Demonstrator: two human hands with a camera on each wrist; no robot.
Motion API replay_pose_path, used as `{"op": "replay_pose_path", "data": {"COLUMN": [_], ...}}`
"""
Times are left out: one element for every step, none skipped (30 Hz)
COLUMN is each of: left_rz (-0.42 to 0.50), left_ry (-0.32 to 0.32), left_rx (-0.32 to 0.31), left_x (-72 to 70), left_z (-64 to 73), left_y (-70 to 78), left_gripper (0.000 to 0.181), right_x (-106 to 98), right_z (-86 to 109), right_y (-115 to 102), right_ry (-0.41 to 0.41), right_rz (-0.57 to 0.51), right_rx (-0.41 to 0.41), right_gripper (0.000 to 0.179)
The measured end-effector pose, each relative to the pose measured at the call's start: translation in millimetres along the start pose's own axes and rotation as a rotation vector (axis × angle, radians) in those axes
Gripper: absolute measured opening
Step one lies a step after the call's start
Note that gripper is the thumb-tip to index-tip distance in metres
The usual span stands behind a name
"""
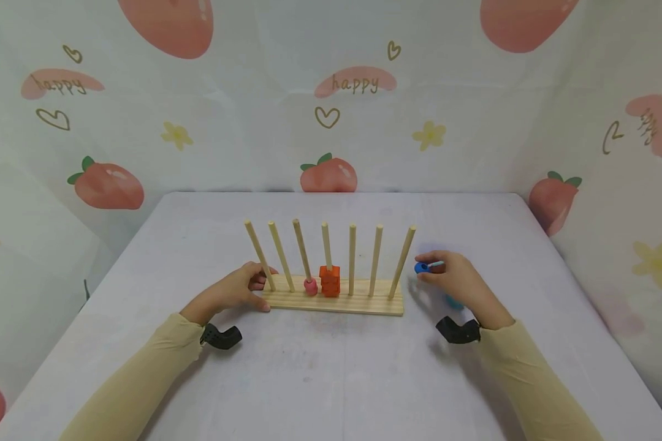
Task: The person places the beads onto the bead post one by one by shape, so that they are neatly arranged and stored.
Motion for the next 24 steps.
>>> {"op": "replay_pose_path", "data": {"left_rz": [-0.001,0.002,-0.004,-0.001,-0.003,-0.003,-0.005,-0.006,-0.008,-0.002,0.001,0.009,0.009,0.008,0.013,0.018,0.023,0.024,0.024,0.029,0.034,0.034,0.033,0.031], "left_ry": [0.000,-0.002,-0.003,-0.001,-0.004,-0.003,-0.002,-0.002,-0.001,-0.002,-0.002,-0.001,-0.004,-0.005,-0.004,-0.005,-0.006,-0.007,-0.009,-0.009,-0.009,-0.011,-0.012,-0.012], "left_rx": [0.000,-0.003,-0.002,-0.008,-0.004,-0.006,-0.006,-0.005,-0.002,-0.006,-0.004,-0.008,0.000,0.006,0.006,0.004,0.003,0.004,0.005,0.002,-0.002,-0.001,0.002,0.006], "left_x": [0.3,0.7,0.9,1.1,1.3,1.3,1.3,1.2,1.2,1.3,1.4,1.3,1.4,1.5,1.4,1.3,1.3,1.2,1.2,1.1,0.9,0.8,0.8,0.7], "left_z": [0.0,0.1,0.3,0.6,0.9,1.2,1.5,1.6,1.7,1.7,1.5,1.3,1.1,0.8,0.6,0.4,0.2,0.2,0.2,0.1,0.1,0.2,0.1,0.0], "left_y": [0.1,0.3,0.6,0.6,1.2,1.1,1.2,1.2,1.1,0.8,0.7,0.1,0.5,0.7,0.4,0.1,-0.4,-0.6,-0.8,-1.6,-2.2,-2.4,-2.3,-2.1], "left_gripper": [0.078,0.078,0.078,0.078,0.078,0.078,0.078,0.077,0.077,0.077,0.077,0.077,0.077,0.077,0.077,0.077,0.076,0.076,0.076,0.076,0.076,0.076,0.075,0.075], "right_x": [-4,-8,-12,-17,-20,-24,-29,-33,-38,-43,-49,-54,-59,-64,-69,-73,-76,-78,-80,-82,-83,-83,-83,-83], "right_z": [0.9,2.2,3.2,4.6,5.9,7.6,9.9,12.5,15.1,18.0,21.2,24.5,28.0,31.6,35.2,39.1,42.9,46.5,49.9,53.0,55.8,58.3,60.2,61.8], "right_y": [-3,-7,-10,-14,-19,-23,-28,-33,-38,-43,-48,-54,-61,-67,-74,-80,-87,-95,-102,-109,-115,-121,-127,-132], "right_ry": [0.010,0.024,0.039,0.054,0.068,0.086,0.107,0.131,0.162,0.199,0.238,0.287,0.336,0.381,0.423,0.457,0.485,0.507,0.519,0.527,0.534,0.542,0.549,0.556], "right_rz": [-0.010,-0.017,-0.014,-0.015,-0.024,-0.032,-0.045,-0.059,-0.069,-0.085,-0.109,-0.140,-0.177,-0.244,-0.323,-0.425,-0.525,-0.625,-0.717,-0.800,-0.857,-0.903,-0.938,-0.969], "right_rx": [0.005,0.012,0.018,0.025,0.029,0.032,0.032,0.029,0.022,0.009,-0.005,-0.032,-0.065,-0.101,-0.150,-0.205,-0.264,-0.331,-0.389,-0.445,-0.497,-0.539,-0.575,-0.609], "right_gripper": [0.047,0.048,0.050,0.051,0.053,0.054,0.055,0.055,0.055,0.053,0.052,0.050,0.048,0.046,0.043,0.042,0.041,0.040,0.040,0.039,0.039,0.039,0.038,0.038]}}
Point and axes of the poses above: each hand's wrist, its own z-axis away from the middle knuckle, its own x-axis out of the palm, y = z × x, the point moved 7 cm from there along -z, towards the middle knuckle, and after that the axes turned 2 degrees about -x, right-handed, at the moved point
